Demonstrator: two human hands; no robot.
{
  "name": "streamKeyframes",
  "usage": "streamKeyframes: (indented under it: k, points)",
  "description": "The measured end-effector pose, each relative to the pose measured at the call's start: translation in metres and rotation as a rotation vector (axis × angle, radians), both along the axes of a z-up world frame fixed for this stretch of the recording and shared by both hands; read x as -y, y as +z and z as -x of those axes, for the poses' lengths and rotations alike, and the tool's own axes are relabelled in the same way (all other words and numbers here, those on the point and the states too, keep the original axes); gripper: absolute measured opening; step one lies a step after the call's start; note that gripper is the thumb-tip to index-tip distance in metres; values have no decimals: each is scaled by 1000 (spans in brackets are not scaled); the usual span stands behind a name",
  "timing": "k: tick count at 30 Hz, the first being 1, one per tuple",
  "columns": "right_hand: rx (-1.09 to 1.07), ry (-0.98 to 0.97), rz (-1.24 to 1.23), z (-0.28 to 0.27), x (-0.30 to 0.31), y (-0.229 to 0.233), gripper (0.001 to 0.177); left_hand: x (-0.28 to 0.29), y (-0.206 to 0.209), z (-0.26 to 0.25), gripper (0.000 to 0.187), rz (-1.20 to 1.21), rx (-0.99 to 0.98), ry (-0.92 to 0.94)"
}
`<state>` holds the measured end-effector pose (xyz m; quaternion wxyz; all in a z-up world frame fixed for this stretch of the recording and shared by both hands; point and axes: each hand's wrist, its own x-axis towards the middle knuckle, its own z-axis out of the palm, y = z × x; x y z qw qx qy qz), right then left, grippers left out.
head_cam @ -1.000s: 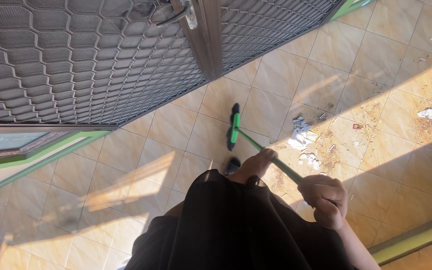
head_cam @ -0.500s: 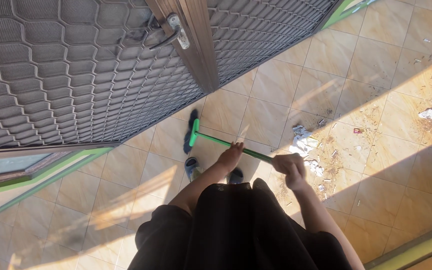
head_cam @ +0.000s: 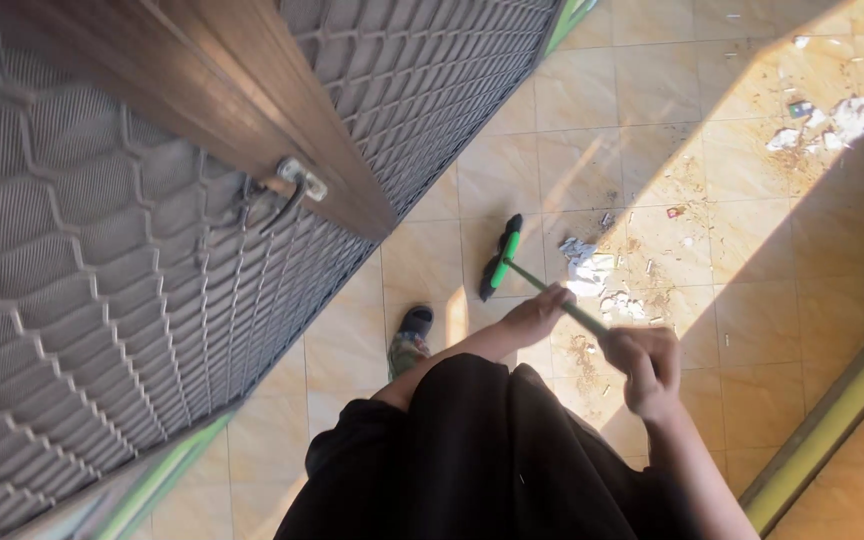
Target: Sweeping debris on an outdoor balcony or hallway using a broom.
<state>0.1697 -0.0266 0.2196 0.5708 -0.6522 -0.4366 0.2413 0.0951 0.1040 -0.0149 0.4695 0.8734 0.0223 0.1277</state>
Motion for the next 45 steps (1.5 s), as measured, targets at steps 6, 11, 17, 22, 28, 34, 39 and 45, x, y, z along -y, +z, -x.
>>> streamKeyframes:
  k: [6, 11, 17, 22, 28, 34, 39, 45]
  points:
    - [-165, -169, -9, 109, 18, 108, 29, 51, -54, 51, 15, 308, -59, -670]
    - [-262, -401, -11, 155, 13, 41, 29, 28, -27, 124, 19, 484, -175, -804]
    - [-184, -689, -64, 175, -15, -9, 35, 9, -32, 123, 14, 441, -339, -794]
    - [89, -655, -200, 185, -24, -20, 29, -2, -35, 77, 32, 317, -164, -710]
    - [100, -912, -316, 198, -17, -45, 30, -3, -60, 25, 37, 97, -34, -760]
    - [79, -817, -195, 211, 28, 13, 32, 38, -2, 39, 37, 30, 40, -739]
    - [-77, -861, -285, 230, 52, 74, 38, 78, 35, 107, 46, 220, -212, -970]
    - [-99, -938, -125, 236, 41, 0, 38, 66, -9, 152, 20, 377, -198, -1036]
